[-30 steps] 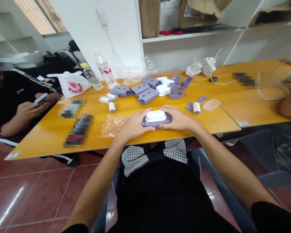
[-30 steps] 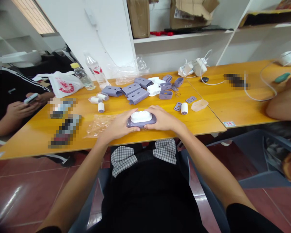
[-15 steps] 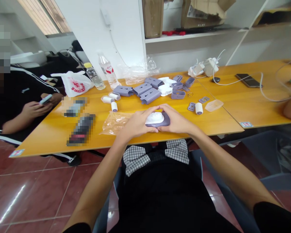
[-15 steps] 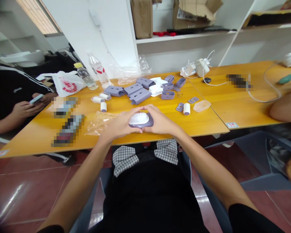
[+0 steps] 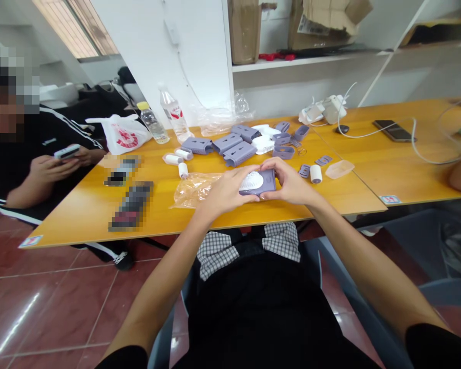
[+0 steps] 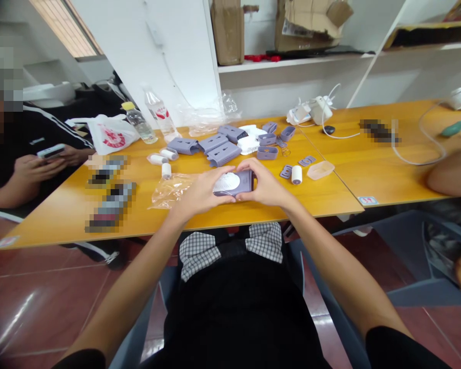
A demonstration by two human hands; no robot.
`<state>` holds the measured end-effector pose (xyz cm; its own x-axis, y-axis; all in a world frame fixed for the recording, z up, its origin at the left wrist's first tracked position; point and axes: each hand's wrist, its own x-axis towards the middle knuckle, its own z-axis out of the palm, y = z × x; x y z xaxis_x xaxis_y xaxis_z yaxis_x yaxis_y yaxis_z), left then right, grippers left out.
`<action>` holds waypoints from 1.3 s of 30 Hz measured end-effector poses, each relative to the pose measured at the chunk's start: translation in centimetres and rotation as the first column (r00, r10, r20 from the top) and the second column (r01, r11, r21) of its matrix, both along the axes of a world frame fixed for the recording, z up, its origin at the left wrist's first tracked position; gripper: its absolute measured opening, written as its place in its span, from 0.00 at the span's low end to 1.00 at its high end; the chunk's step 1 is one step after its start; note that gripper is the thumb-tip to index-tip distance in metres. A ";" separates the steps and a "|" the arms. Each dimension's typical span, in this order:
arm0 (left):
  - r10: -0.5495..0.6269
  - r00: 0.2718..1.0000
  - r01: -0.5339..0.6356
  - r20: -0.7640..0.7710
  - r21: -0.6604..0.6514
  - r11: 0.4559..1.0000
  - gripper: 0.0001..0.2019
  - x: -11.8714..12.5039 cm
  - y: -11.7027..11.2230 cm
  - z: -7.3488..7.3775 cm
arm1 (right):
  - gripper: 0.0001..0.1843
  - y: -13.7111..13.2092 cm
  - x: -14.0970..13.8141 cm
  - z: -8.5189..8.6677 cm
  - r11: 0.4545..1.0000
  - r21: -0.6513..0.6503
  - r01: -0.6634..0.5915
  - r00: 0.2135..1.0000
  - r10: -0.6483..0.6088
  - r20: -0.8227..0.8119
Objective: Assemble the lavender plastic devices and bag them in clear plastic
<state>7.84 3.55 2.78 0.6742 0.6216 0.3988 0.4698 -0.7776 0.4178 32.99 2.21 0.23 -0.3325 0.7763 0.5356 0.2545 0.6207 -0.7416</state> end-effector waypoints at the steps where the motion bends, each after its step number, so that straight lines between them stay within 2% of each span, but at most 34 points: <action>1: 0.011 1.000 -0.011 -0.021 -0.003 1.000 0.42 -0.1 0.2 0.0 | 0.35 0.1 0.0 -0.2 1.000 -0.008 -0.003 1.000 0.003 -0.018; 5: 0.033 0.991 -0.040 -0.130 -0.055 0.998 0.55 -0.9 0.8 0.2 | 0.33 0.0 -0.4 -0.2 0.999 0.021 -0.025 0.999 0.025 -0.037; 8: 0.011 0.988 -0.019 -0.156 -0.052 0.998 0.55 -1.1 1.0 0.4 | 0.30 -0.2 -0.7 0.5 0.999 0.015 -0.039 0.993 0.040 -0.115; 10: 0.030 0.990 -0.034 -0.140 -0.027 0.999 0.52 -1.2 0.8 0.3 | 0.29 -0.1 -0.4 0.8 0.996 -0.085 0.002 0.973 -0.022 -0.229; 11: 0.050 0.991 -0.052 -0.126 -0.012 0.999 0.50 -1.2 0.7 0.3 | 0.28 0.0 -0.2 0.9 0.984 -0.175 0.030 0.955 -0.080 -0.285; 12: 0.073 0.991 -0.073 -0.110 0.004 0.997 0.49 -1.3 0.6 0.2 | 0.26 0.1 0.1 0.9 0.958 -0.284 0.046 0.935 -0.142 -0.326; 14: 0.111 0.991 -0.108 -0.081 0.038 0.993 0.48 -1.4 0.4 0.1 | 0.22 0.4 0.7 0.7 0.863 -0.505 0.018 0.906 -0.227 -0.356; 16: 0.114 0.990 -0.108 -0.082 0.076 0.991 0.47 -1.5 0.3 0.2 | 0.21 0.6 1.1 0.5 0.759 -0.648 -0.064 0.901 -0.235 -0.365; 18: 0.094 0.989 -0.082 -0.113 0.108 0.991 0.46 -1.6 0.1 0.6 | 0.21 0.7 1.1 0.5 0.689 -0.713 -0.128 0.897 -0.227 -0.380; 21: 0.072 0.983 -0.050 -0.170 0.132 0.990 0.42 -1.5 -0.4 1.1 | 0.23 0.6 0.8 0.7 0.641 -0.754 -0.146 0.878 -0.268 -0.398; 24: 0.048 0.976 -0.019 -0.214 0.139 0.990 0.39 -1.2 -1.1 1.1 | 0.23 0.5 0.7 1.0 0.639 -0.760 -0.114 0.872 -0.302 -0.385; 28: -0.011 0.969 0.046 -0.246 0.137 0.989 0.39 -0.5 -1.9 1.0 | 0.20 0.5 1.2 0.9 0.634 -0.766 -0.105 0.898 -0.270 -0.347; 31: 0.006 0.955 0.042 -0.298 0.154 0.987 0.39 0.0 -2.5 1.3 | 0.23 0.7 1.8 0.5 0.631 -0.764 -0.134 0.901 -0.243 -0.359; 36: 0.061 0.921 0.002 -0.386 0.162 0.987 0.42 0.7 -3.4 1.9 | 0.25 1.2 2.5 0.0 0.733 -0.676 -0.082 0.881 -0.265 -0.393; 39: 0.060 0.921 -0.003 -0.386 0.146 0.989 0.43 0.9 -3.8 1.8 | 0.27 1.5 2.3 -0.2 0.765 -0.644 -0.022 0.884 -0.286 -0.370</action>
